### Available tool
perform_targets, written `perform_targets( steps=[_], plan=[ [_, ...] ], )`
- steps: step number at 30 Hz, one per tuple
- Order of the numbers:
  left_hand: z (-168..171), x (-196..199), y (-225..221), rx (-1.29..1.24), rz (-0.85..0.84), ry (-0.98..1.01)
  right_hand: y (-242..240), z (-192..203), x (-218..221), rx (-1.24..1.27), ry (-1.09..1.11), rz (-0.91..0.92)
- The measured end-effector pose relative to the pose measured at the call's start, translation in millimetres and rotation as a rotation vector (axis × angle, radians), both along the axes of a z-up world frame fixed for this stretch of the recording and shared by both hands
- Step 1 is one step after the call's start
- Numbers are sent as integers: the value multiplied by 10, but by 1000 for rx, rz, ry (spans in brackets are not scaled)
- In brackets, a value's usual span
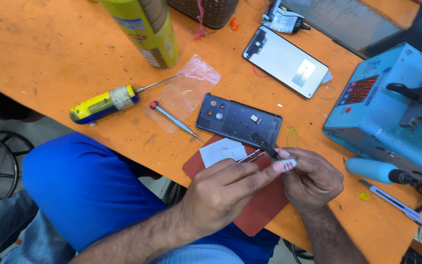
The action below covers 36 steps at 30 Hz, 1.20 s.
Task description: The person cleans the internal components of a disassembled mobile phone using a cloth, then uses tweezers to handle small internal parts and a lighter to heat a component before placing it back into the phone frame.
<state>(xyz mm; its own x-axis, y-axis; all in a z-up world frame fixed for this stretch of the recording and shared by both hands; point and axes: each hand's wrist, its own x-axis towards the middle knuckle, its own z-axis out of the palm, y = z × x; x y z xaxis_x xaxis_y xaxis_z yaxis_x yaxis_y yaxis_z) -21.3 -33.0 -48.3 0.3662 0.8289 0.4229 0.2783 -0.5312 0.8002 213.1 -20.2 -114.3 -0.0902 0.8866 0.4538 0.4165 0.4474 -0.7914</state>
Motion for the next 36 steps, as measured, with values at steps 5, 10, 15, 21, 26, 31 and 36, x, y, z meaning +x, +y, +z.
perform_targets(
  steps=[5,10,15,21,26,31,36],
  plan=[
    [-38,-16,-59,-32,12,-96,-21,-2,-8,10,-13,-9],
    [-27,23,-85,-36,-95,-110,-20,17,-5,-38,-11,13],
    [-30,34,-73,4,-34,-30,-68,2,-8,-19,-8,-31],
    [-77,72,-76,-24,12,-95,-52,8,-14,33,-39,-15],
    [-42,55,-132,5,-46,-71,-76,33,-7,-28,-31,-19],
    [-51,0,-33,19,101,17,-13,1,-55,-44,27,-12],
    [-43,28,-46,90,62,39,-49,-30,-15,-27,48,-11]
  ],
)
